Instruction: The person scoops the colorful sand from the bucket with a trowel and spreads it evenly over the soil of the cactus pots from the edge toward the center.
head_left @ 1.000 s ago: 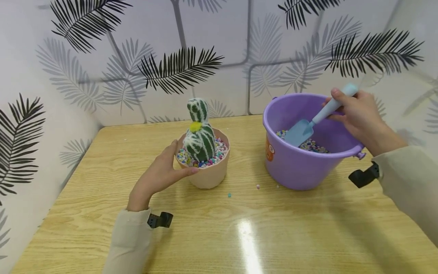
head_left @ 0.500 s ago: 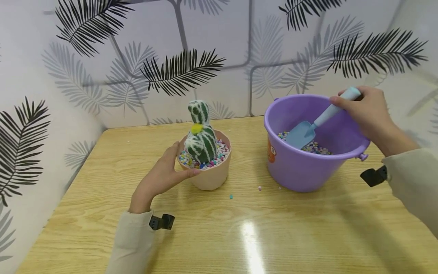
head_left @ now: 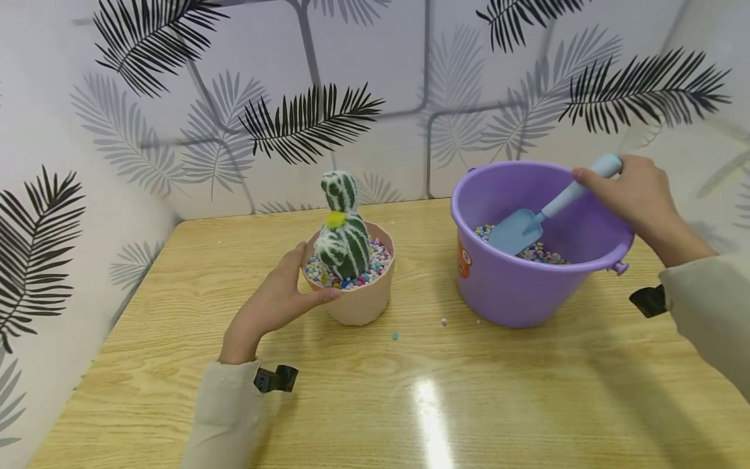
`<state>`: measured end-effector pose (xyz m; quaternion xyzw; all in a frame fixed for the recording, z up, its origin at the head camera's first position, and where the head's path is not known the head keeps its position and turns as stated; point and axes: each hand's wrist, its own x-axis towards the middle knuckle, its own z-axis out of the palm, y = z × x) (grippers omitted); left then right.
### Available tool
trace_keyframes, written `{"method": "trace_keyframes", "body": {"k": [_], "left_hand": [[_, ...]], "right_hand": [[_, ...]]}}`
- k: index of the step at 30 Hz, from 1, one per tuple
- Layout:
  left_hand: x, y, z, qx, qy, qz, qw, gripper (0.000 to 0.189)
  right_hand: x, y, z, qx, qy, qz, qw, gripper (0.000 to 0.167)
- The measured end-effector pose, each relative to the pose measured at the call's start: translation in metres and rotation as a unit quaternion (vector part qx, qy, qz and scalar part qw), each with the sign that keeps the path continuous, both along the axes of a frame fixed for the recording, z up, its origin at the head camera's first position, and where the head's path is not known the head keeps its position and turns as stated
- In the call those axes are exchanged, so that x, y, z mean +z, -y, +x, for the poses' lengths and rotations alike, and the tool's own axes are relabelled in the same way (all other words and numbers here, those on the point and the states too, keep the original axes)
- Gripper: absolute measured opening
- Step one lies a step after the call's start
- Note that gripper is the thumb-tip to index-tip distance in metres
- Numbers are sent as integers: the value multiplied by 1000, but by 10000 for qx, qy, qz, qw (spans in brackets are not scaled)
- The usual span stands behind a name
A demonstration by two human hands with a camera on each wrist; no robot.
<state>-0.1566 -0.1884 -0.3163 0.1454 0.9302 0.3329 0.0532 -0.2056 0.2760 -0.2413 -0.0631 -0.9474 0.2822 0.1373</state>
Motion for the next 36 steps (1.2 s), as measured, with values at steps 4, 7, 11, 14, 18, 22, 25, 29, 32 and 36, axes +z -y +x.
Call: {"method": "trace_keyframes", "body": {"k": [4, 7, 11, 14, 18, 22, 25, 29, 32, 36], "left_hand": [[0, 0, 0, 20, 43, -18, 10000, 105], [-1, -1, 0, -8, 92, 9, 10000, 106], [-1, 0, 2, -38, 142, 14, 9999, 106], [0, 3, 3, -42, 162, -6, 9999, 105], [3, 9, 3, -53, 259, -79, 9996, 103], [13, 18, 2, -68, 203, -280, 9994, 93], [24, 25, 1, 1, 8, -471, 9989, 83], [41, 31, -4, 263, -299, -724, 9966, 76], [53, 32, -10, 526, -513, -918, 9931, 74], [68, 30, -20, 836, -950, -1164, 9851, 75]], "right_hand": [[-3, -6, -2, 42, 247, 21, 9997, 54], [-5, -9, -1, 85, 334, 27, 9994, 53], [-9, -9, 0, 111, 420, -46, 9990, 60], [-8, -7, -1, 106, 475, -228, 9986, 72], [-5, -3, -2, 101, 508, -292, 9982, 82], [3, 0, -4, 123, 409, -291, 9987, 84], [10, 2, -6, 168, 295, -323, 9989, 84], [19, 6, -6, 268, 315, -224, 9989, 85], [25, 10, -8, 405, 411, -129, 9982, 88], [32, 18, -11, 674, 539, -165, 9961, 92]]}}
